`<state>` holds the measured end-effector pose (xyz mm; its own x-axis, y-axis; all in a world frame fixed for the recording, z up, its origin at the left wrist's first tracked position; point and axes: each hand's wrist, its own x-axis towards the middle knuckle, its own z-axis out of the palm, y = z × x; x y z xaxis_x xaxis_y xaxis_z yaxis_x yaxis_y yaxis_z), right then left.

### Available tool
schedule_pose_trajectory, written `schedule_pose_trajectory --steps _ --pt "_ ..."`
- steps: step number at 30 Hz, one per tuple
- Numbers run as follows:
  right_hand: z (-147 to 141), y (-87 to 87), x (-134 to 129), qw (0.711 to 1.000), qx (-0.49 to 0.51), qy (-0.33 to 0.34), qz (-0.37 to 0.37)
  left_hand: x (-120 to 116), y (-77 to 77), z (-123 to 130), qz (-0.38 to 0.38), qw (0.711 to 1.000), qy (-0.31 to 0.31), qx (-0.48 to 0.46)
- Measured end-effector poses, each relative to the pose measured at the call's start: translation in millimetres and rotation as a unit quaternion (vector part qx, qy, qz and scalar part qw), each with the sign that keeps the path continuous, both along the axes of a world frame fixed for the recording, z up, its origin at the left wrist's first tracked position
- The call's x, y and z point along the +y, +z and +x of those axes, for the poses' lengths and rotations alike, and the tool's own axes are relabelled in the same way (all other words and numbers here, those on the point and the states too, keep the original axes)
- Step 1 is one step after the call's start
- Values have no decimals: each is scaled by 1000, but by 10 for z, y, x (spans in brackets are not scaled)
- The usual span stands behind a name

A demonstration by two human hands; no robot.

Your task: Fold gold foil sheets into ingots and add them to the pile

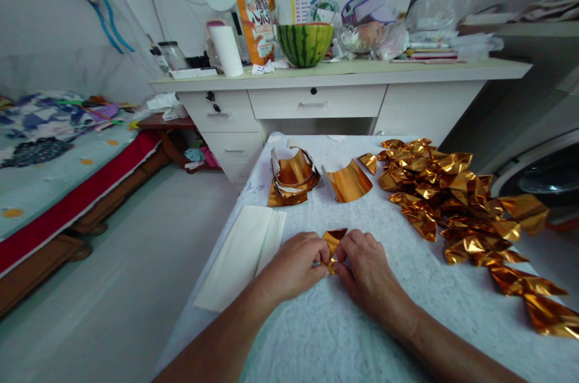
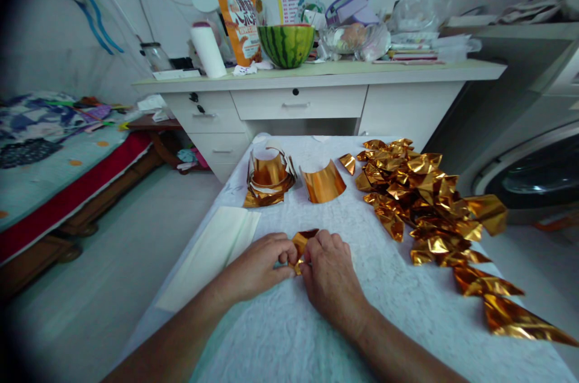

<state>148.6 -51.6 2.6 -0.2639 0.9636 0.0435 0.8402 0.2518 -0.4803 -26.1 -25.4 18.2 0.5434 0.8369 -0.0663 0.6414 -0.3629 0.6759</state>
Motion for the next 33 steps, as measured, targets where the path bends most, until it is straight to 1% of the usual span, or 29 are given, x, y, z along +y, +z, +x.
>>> schedule_pose_trajectory --steps 13,21,27,33 --pt "3 -12 -44 1000 -10 5 26 4 -45 -23 1 1000 -4 -2" --pt "34 -9 -61 999 -19 2 31 8 18 6 -23 1000 5 -7" --pt "96 24 -57 999 -19 9 27 0 4 -2 -20 1000 2 -16" --pt "168 -3 -48 999 -21 18 22 -2 2 -13 -21 1000 2 -12"
